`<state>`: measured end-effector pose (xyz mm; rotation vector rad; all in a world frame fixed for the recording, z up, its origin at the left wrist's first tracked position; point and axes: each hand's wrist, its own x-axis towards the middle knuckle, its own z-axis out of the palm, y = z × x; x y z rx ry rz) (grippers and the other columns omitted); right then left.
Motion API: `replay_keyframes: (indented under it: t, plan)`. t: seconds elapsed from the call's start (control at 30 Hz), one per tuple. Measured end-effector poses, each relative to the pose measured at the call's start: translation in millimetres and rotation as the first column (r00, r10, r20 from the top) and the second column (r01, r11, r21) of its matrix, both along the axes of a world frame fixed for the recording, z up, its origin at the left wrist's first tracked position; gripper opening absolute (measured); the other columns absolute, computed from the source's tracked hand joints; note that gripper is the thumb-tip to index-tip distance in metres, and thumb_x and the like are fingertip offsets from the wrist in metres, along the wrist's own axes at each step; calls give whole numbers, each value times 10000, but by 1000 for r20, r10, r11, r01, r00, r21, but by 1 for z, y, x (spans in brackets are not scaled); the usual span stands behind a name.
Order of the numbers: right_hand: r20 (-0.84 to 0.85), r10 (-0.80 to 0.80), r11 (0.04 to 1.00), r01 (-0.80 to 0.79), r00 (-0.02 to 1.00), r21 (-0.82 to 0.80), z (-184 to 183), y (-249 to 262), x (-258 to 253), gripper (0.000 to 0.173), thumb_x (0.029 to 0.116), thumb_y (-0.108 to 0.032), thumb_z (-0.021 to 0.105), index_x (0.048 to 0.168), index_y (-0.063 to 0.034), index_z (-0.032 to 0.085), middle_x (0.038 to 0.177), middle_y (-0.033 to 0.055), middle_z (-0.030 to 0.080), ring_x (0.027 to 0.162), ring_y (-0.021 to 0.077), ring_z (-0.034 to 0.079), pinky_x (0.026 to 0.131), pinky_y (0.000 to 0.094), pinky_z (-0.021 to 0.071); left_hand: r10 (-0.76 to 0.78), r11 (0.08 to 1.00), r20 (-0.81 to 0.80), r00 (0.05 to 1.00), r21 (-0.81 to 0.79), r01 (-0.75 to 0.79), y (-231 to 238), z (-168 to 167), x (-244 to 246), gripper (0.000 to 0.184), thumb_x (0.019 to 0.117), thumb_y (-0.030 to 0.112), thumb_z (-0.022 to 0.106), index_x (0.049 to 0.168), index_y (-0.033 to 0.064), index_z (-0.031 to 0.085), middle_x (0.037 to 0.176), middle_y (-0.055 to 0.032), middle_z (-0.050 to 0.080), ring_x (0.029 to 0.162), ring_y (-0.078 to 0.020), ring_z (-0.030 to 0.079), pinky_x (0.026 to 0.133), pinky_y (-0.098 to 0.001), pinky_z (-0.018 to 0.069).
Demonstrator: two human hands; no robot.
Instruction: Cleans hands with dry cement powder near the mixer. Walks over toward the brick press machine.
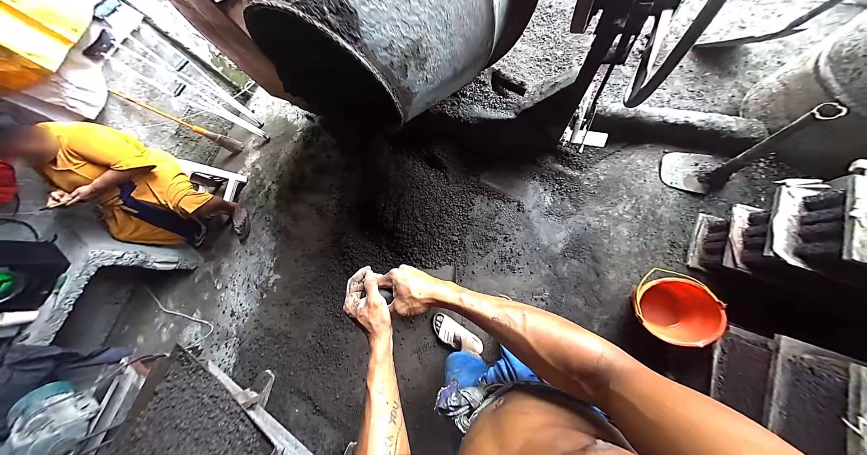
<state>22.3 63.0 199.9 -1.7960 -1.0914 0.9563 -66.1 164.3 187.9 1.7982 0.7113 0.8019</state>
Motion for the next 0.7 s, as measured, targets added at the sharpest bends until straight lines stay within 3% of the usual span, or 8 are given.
replay_keyframes:
  t: [0.7]
  plan:
    - [8,25,1000,-25,1000,16,-1,-7,1,394,814,-431,785,1089,-155,726,949,62,725,888,239,688,783,538,543,17,1000,50,999,-25,-16,-8,-6,-1,211,971,113,578,1056,-34,703,797,-47,716,700,-90,688,677,-256,595]
